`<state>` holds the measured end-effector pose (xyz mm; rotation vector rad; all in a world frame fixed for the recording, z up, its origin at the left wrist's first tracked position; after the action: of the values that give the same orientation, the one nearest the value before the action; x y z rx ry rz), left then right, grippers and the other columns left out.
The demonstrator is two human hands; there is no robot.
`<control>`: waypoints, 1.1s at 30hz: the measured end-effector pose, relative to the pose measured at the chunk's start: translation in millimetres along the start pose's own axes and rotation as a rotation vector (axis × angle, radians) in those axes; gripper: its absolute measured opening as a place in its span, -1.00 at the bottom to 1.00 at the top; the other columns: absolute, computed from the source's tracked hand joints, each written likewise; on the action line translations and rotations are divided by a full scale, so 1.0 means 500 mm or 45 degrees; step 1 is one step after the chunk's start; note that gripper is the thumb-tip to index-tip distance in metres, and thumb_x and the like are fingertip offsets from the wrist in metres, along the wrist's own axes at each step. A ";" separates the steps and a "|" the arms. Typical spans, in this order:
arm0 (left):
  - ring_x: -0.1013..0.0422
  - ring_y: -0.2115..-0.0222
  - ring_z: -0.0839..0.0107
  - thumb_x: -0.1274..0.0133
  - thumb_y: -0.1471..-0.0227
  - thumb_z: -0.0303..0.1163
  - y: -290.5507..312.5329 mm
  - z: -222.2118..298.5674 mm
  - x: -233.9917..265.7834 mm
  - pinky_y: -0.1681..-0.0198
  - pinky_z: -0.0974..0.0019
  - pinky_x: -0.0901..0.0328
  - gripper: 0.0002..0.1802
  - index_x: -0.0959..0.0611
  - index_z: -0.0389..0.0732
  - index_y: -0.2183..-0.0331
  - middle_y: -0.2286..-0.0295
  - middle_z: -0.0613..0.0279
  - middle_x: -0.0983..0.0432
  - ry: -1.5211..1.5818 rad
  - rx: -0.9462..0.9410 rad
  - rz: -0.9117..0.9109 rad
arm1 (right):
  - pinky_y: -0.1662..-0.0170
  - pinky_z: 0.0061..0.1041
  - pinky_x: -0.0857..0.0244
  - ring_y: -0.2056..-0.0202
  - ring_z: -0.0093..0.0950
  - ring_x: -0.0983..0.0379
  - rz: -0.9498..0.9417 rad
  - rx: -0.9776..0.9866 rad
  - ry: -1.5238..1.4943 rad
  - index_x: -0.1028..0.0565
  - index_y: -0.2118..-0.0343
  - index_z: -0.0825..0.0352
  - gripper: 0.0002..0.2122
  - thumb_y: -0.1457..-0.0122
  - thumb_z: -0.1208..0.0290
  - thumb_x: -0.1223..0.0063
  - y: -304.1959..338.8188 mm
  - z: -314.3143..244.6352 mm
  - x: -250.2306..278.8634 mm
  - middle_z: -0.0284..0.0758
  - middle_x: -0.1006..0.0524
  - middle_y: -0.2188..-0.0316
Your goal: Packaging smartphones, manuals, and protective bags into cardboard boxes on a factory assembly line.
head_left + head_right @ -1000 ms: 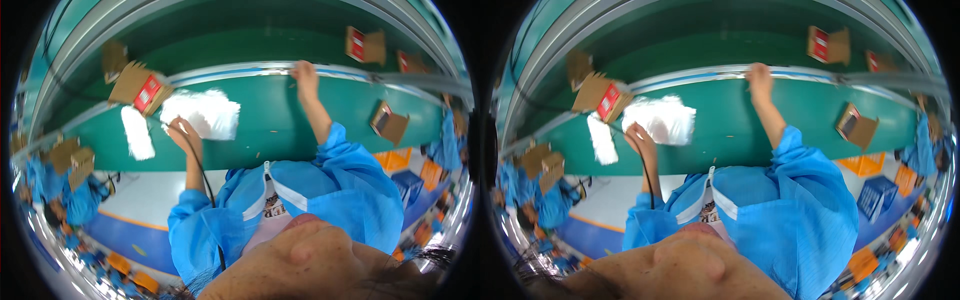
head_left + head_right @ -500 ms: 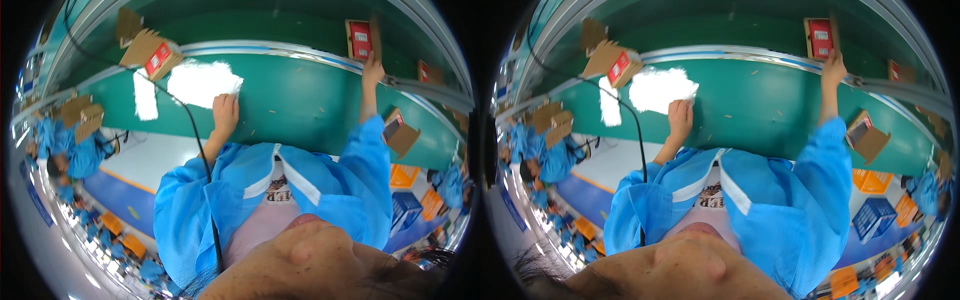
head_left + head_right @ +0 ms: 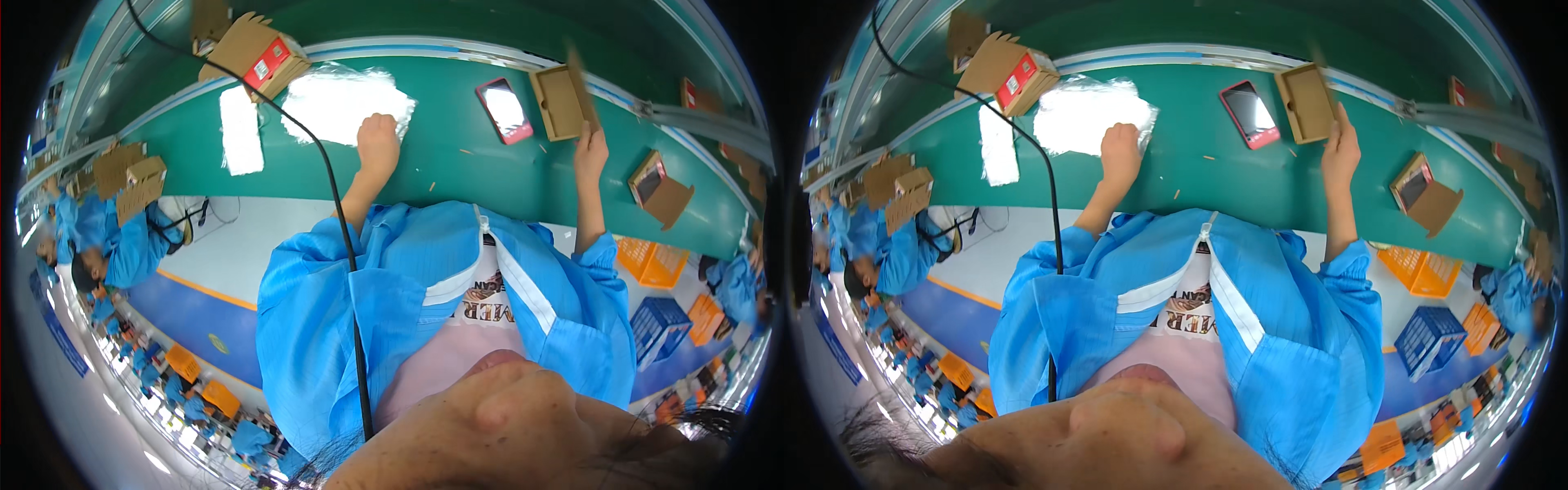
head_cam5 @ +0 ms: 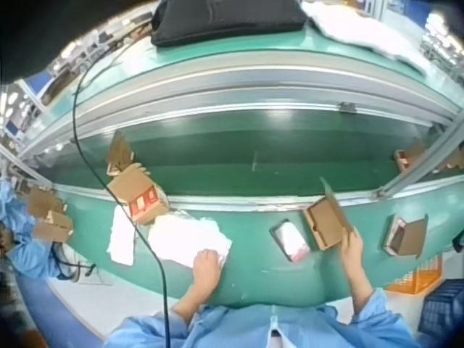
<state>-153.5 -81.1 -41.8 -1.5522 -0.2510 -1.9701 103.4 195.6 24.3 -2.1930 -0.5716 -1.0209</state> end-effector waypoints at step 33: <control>-0.35 0.38 0.12 -0.04 0.10 -0.45 -0.001 0.175 -0.073 0.35 0.13 -0.26 -0.91 -0.49 -0.24 0.46 0.47 0.11 -0.39 0.267 -0.324 -0.151 | 0.43 -0.59 -0.44 0.44 -0.49 -0.48 -0.273 -1.010 -1.228 -0.34 0.21 0.44 -0.57 -0.11 0.11 -0.09 0.062 -0.058 -0.095 -0.21 -0.46 0.33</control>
<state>-78.0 -24.6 -50.1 -1.4952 -0.0059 -2.3128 79.0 148.2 -10.5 -3.3878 -0.9318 -0.1790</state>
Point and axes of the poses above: each hand's wrist, its own y-axis away from the middle knuckle, its own x-axis out of the back of the hand, z = x × y, the point moved 8 cm from there along -y, towards the middle knuckle
